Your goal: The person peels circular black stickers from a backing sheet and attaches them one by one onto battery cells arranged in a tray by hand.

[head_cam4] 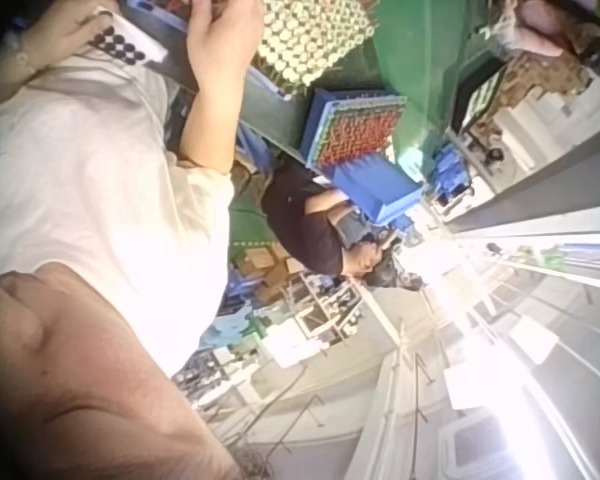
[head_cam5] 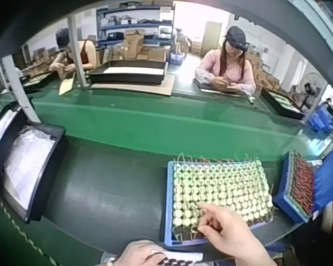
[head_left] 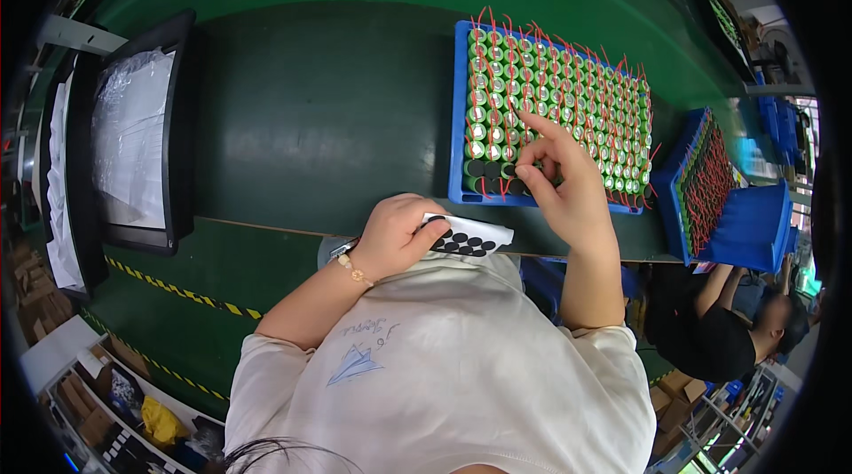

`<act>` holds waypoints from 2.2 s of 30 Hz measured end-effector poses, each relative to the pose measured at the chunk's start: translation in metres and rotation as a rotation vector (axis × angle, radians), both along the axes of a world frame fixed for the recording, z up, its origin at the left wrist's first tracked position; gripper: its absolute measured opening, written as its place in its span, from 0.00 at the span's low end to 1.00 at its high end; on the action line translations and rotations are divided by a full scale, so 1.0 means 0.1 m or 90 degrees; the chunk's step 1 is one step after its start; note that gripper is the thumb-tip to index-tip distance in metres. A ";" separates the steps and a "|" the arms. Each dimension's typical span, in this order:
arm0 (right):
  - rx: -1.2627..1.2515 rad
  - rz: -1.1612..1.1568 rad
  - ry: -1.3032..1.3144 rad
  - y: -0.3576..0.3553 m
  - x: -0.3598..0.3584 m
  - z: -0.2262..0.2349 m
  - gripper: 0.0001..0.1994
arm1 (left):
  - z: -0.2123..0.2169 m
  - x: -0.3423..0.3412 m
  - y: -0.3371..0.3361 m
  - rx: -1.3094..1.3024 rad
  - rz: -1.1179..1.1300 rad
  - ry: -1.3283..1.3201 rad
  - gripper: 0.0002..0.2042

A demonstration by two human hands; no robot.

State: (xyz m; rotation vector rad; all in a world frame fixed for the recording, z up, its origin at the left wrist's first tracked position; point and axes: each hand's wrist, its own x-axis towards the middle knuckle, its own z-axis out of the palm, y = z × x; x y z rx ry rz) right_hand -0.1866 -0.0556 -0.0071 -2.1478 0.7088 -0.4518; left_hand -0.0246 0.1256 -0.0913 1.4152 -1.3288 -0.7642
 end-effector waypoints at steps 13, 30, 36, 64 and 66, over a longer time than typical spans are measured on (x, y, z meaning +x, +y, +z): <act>-0.179 0.041 0.011 -0.03 0.09 0.04 0.30 | 0.01 0.00 -0.02 -0.003 0.000 -0.008 0.06; -0.357 0.170 -0.004 -0.08 0.10 0.13 0.21 | -0.01 0.01 -0.01 -0.004 -0.029 -0.027 0.08; -0.383 0.080 0.044 -0.01 0.08 0.15 0.20 | 0.00 0.02 -0.01 -0.001 -0.034 -0.027 0.08; -0.298 -0.030 0.023 0.00 0.03 0.11 0.12 | 0.02 0.01 -0.02 -0.011 -0.036 -0.043 0.05; -0.211 -0.047 -0.004 -0.05 -0.04 0.10 0.07 | 0.02 0.00 -0.02 -0.014 -0.029 -0.044 0.05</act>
